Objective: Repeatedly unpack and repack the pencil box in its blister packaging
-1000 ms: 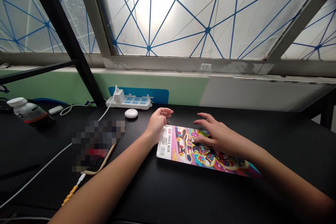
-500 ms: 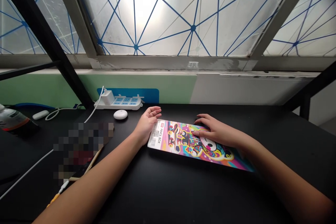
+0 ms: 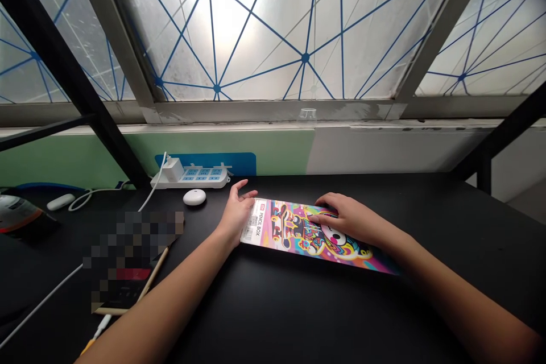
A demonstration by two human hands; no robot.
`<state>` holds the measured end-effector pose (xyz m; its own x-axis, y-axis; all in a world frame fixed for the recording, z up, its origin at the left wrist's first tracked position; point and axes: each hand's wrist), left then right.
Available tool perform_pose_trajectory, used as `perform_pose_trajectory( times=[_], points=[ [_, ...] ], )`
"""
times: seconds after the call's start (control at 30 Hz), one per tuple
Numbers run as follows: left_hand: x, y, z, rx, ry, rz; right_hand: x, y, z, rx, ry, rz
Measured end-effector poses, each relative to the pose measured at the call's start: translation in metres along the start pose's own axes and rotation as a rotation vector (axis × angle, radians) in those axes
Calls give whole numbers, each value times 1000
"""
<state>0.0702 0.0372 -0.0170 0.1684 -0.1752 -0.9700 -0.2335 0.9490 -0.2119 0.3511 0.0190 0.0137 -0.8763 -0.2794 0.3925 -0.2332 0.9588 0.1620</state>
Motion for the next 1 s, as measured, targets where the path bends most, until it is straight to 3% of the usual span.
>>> perform_pose_trajectory(
  times=[0.43, 0.73, 0.87, 1.0],
  points=[
    [9, 16, 2, -80, -103, -46, 5, -1, 3, -10, 40, 24],
    [5, 11, 1, -48, -232, -82, 9, -1, 7, -61, -1, 8],
    [5, 7, -2, -28, -185, -59, 8, -4, 8, -199, -56, -102],
    [6, 3, -6, 10, -68, 29, 10, -9, 5, -441, -145, -297]
  ],
)
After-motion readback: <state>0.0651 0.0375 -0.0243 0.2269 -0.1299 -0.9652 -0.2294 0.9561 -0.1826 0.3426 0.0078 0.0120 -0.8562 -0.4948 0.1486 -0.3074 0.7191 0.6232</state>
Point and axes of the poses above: each hand's wrist, its own y-axis towards the middle knuckle, its own z-axis out of the palm, x = y × z, and after that the axes turned 12 degrees about -x, right-handed
